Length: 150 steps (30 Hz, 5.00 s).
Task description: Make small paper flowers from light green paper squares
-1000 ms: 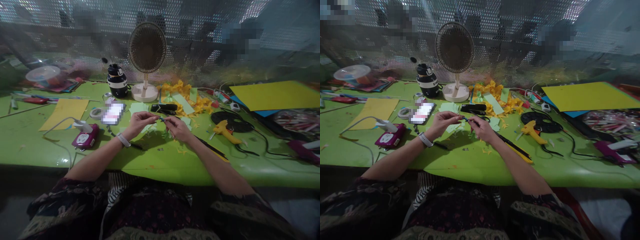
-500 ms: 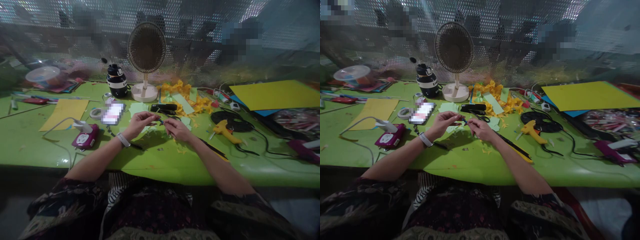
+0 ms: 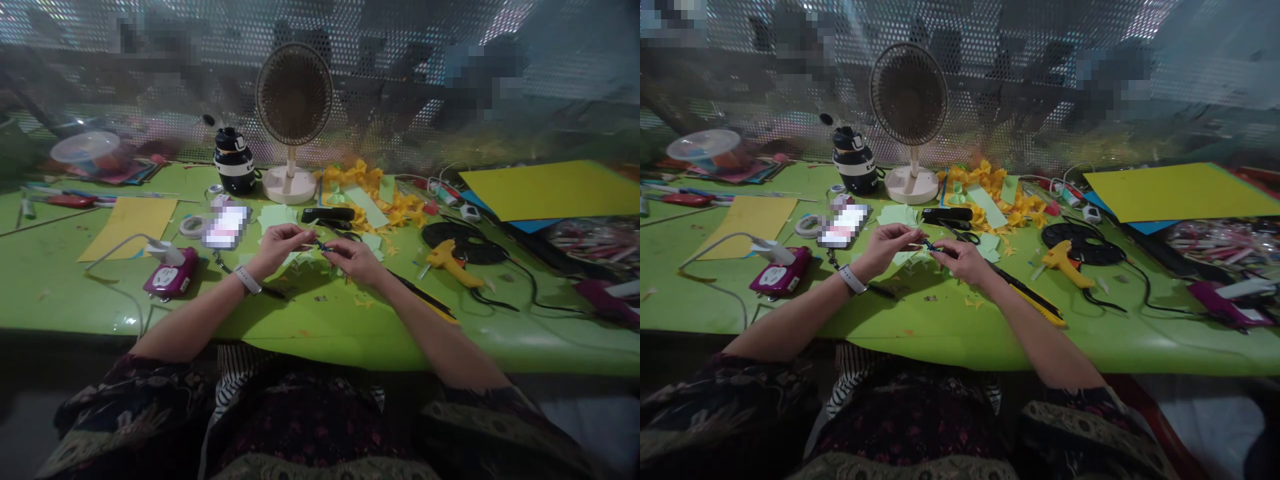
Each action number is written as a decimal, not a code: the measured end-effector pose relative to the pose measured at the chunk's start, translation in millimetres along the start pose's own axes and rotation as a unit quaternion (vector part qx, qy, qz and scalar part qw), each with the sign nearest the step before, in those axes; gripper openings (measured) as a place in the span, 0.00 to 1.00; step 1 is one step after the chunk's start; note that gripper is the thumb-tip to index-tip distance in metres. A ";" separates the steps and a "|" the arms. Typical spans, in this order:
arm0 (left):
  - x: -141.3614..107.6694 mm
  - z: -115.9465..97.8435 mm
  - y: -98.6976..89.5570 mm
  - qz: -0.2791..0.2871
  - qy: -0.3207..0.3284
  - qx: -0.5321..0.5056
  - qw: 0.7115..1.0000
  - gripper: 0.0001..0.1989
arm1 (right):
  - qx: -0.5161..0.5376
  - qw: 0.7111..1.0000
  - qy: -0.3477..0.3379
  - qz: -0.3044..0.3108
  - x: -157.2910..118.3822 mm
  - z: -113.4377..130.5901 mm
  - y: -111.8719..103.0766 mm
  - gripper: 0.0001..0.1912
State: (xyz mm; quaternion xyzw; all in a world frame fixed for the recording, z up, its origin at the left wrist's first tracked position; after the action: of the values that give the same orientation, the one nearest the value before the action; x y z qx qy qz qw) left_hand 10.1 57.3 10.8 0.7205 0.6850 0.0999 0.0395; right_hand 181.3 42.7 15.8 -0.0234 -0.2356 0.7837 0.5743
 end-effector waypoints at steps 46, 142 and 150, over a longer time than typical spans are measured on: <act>-0.2 1.4 1.3 0.027 0.012 -0.046 0.999 0.15 | 0.034 0.997 0.033 0.055 -1.2 -8.2 11.2 0.21; 0.2 -4.3 1.1 0.094 -0.064 -0.031 0.993 0.17 | 0.213 0.972 0.071 -0.076 6.3 3.7 -14.8 0.10; -7.2 4.4 11.4 0.136 -0.103 -0.022 0.985 0.17 | 0.249 0.953 0.167 0.051 -7.0 10.1 13.1 0.11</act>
State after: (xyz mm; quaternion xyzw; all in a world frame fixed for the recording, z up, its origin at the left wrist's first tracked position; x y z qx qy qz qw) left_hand 21.8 49.8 8.2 0.8125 0.5702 0.0446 0.1123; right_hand 169.0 29.9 17.9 -0.0221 0.0671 0.8306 0.5524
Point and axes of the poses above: each hand's wrist, its own x-axis towards the middle knuckle, its own y-axis out of the palm, z = x × y, the point moved 7 cm from there along x, towards the middle knuckle, and after that the axes turned 8 degrees about -z, right-handed, at the moved point
